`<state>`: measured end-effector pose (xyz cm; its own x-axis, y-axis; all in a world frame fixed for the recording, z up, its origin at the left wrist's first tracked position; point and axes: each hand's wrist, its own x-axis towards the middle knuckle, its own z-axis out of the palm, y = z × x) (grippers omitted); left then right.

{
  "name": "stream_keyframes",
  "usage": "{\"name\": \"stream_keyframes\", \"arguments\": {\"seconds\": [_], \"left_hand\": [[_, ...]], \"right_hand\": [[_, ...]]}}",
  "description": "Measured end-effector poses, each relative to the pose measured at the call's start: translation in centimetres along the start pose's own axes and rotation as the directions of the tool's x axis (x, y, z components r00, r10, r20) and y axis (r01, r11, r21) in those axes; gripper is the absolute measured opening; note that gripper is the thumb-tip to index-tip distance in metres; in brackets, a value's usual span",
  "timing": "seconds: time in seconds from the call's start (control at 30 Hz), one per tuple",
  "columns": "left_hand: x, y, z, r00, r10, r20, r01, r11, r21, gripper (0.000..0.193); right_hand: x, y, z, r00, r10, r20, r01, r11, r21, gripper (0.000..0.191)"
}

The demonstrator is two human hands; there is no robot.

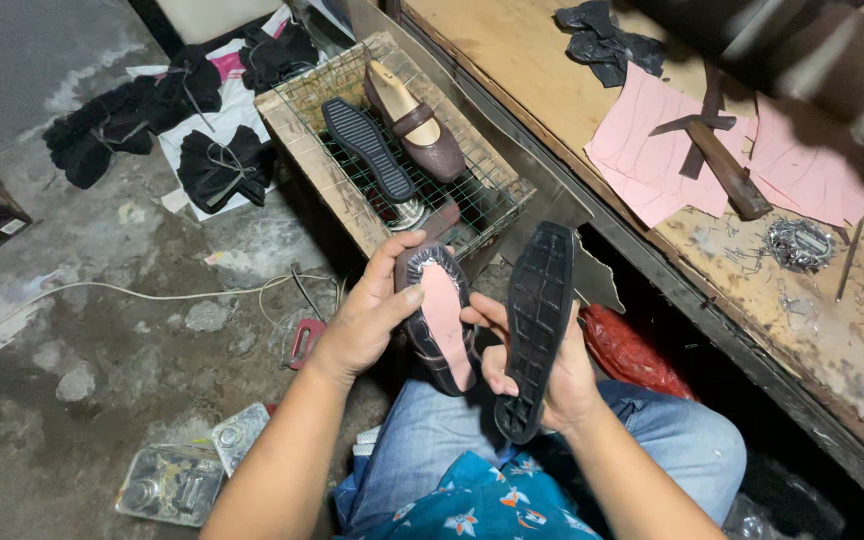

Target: The person sits on the floor and repairs a brown shoe by pressing the sole and using a hammer to tap along the edges. The person handles the shoe and a hammer, working on the sole attachment.

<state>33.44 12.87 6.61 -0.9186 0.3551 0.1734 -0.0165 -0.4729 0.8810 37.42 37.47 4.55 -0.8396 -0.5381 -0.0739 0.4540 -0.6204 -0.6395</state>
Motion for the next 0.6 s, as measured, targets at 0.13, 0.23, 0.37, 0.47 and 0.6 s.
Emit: {"name": "stream_keyframes", "arguments": {"seconds": [0.13,0.23,0.37,0.47,0.6], "left_hand": [[0.0,-0.1,0.6,0.999,0.02,-0.033,-0.018,0.998,0.059,0.052],[-0.2,0.3,1.2,0.998,0.069,-0.01,-0.067,0.987,0.149,0.061],[-0.6,0.7,1.8,0.994,0.105,0.029,-0.109,0.967,0.23,0.072],[-0.8,1.0,1.9,0.996,0.075,0.04,-0.077,0.995,0.064,0.074],[-0.8,1.2,2.2,0.999,0.045,0.026,-0.045,0.999,-0.022,0.087]], "right_hand": [[0.1,0.6,-1.0,0.998,-0.059,-0.028,0.057,0.997,-0.041,0.086],[-0.5,0.9,-1.3,0.984,-0.172,0.034,0.174,0.983,-0.055,0.06],[-1.9,1.2,-1.1,0.975,-0.208,-0.072,0.197,0.971,-0.138,0.044],[-2.0,1.6,-0.9,0.972,-0.189,-0.139,0.157,0.965,-0.21,0.049],[-1.1,2.5,-1.0,0.985,-0.147,-0.092,0.112,0.942,-0.316,0.048]]}}
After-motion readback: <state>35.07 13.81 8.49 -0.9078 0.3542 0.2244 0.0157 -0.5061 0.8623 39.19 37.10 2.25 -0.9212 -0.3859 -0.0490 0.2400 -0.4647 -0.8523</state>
